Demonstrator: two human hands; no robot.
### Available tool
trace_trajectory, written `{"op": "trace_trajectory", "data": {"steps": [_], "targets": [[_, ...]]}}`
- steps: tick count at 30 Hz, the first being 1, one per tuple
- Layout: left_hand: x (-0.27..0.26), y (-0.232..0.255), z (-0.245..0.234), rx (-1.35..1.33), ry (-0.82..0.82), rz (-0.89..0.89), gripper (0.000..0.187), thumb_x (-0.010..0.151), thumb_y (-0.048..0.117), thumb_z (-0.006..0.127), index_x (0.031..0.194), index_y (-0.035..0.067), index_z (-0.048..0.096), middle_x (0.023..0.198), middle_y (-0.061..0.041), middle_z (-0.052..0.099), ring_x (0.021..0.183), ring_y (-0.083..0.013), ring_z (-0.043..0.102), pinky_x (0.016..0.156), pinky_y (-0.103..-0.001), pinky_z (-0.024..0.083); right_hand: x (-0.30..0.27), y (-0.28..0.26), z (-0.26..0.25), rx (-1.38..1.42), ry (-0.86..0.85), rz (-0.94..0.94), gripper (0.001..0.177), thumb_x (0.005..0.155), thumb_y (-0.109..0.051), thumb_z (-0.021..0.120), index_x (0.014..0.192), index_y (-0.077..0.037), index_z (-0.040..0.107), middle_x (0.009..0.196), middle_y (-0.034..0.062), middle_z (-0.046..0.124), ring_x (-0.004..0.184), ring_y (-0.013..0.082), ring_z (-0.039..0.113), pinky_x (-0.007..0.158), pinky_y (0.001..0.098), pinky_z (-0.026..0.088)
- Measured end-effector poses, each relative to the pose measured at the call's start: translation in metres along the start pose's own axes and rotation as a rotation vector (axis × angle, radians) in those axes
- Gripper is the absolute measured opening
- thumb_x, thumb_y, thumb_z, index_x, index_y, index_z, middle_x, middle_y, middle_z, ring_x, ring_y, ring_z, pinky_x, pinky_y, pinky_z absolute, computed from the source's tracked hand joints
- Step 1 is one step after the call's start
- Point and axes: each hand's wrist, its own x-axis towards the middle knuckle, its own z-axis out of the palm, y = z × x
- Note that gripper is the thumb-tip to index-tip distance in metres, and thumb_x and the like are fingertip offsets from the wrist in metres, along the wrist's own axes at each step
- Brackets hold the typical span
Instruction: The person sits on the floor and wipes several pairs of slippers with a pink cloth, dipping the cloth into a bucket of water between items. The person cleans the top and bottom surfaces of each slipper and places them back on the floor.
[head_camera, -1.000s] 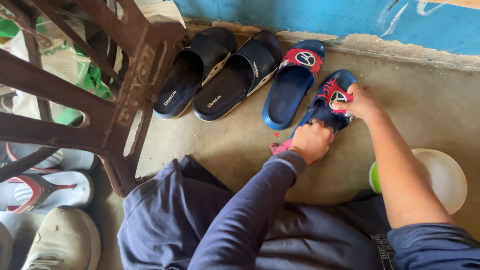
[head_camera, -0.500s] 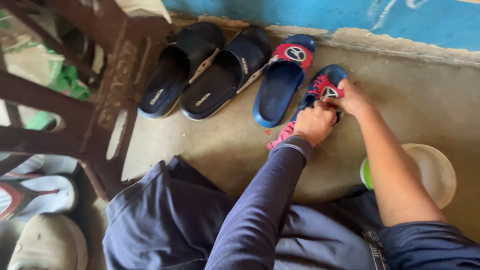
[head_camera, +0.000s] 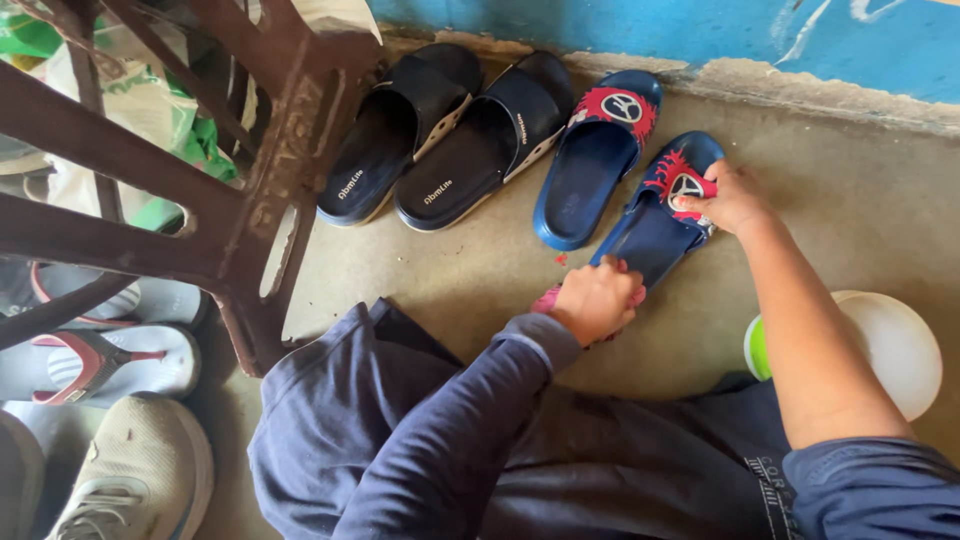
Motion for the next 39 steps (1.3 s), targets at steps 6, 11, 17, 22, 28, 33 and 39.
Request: {"op": "trace_trajectory", "data": {"steps": [6, 11, 17, 22, 28, 33, 39], "targets": [[-0.020, 0.009, -0.010, -0.048, 0.024, -0.069, 0.024, 0.080, 0.027, 0.077, 0.099, 0.016, 0.067, 0.109, -0.021, 0.063, 0.077, -0.0394, 0.070, 0.068, -0.052, 0.058, -0.003, 0.007, 0.003, 0.009, 0.063, -0.028, 0.078, 0.073, -0.056, 0.088, 0.128, -0.008, 0.062, 0.128, 0.0248, 0.057, 0.115, 0.0425, 0.061, 0.099, 0.0482, 0.050], [-0.019, 0.010, -0.006, -0.048, 0.076, -0.052, 0.022, 0.077, 0.024, 0.076, 0.096, 0.016, 0.068, 0.107, -0.020, 0.064, 0.076, -0.0387, 0.071, 0.067, -0.051, 0.058, -0.018, 0.003, 0.006, 0.029, 0.141, -0.015, 0.074, 0.077, -0.055, 0.087, 0.128, -0.009, 0.061, 0.125, 0.0229, 0.057, 0.112, 0.0424, 0.062, 0.096, 0.0490, 0.051], [-0.018, 0.008, 0.003, -0.039, 0.083, -0.055, 0.020, 0.080, 0.025, 0.076, 0.097, 0.016, 0.069, 0.106, -0.020, 0.063, 0.075, -0.0381, 0.071, 0.067, -0.050, 0.059, -0.037, 0.002, 0.027, 0.083, 0.249, -0.125, 0.069, 0.098, -0.056, 0.070, 0.148, -0.011, 0.055, 0.140, 0.0235, 0.049, 0.117, 0.0440, 0.058, 0.100, 0.0504, 0.048], [-0.016, 0.008, 0.003, -0.075, 0.095, -0.052, 0.023, 0.078, 0.024, 0.076, 0.097, 0.016, 0.068, 0.108, -0.021, 0.063, 0.076, -0.0389, 0.070, 0.067, -0.051, 0.059, -0.036, 0.004, 0.001, 0.210, 0.016, -0.338, 0.101, 0.088, -0.048, 0.086, 0.152, 0.007, 0.029, 0.143, 0.0336, 0.036, 0.132, 0.0477, 0.040, 0.108, 0.0522, 0.036], [-0.010, 0.008, 0.007, -0.127, 0.105, 0.012, 0.026, 0.080, 0.025, 0.076, 0.104, 0.018, 0.067, 0.112, -0.018, 0.064, 0.083, -0.0395, 0.071, 0.072, -0.051, 0.059, -0.040, -0.005, 0.000, 0.123, 0.273, -0.308, 0.072, 0.087, -0.012, 0.078, 0.154, -0.004, 0.052, 0.146, 0.0241, 0.059, 0.133, 0.0416, 0.056, 0.112, 0.0441, 0.045], [-0.008, 0.005, 0.012, -0.185, 0.131, 0.025, 0.040, 0.081, 0.027, 0.076, 0.119, 0.021, 0.066, 0.117, -0.017, 0.063, 0.082, -0.0412, 0.070, 0.071, -0.053, 0.058, -0.013, 0.013, 0.000, 0.195, 0.272, -0.031, 0.065, 0.091, -0.015, 0.080, 0.150, -0.007, 0.056, 0.130, 0.0266, 0.067, 0.123, 0.0406, 0.065, 0.108, 0.0450, 0.050], [-0.005, -0.005, 0.014, -0.164, 0.133, -0.031, 0.036, 0.079, 0.025, 0.075, 0.113, 0.021, 0.066, 0.119, -0.018, 0.063, 0.082, -0.0418, 0.071, 0.071, -0.054, 0.058, 0.006, 0.021, 0.010, 0.799, 0.315, 0.105, 0.076, 0.074, -0.019, 0.091, 0.138, -0.009, 0.052, 0.126, 0.0136, 0.062, 0.111, 0.0267, 0.063, 0.085, 0.0408, 0.053]]}}
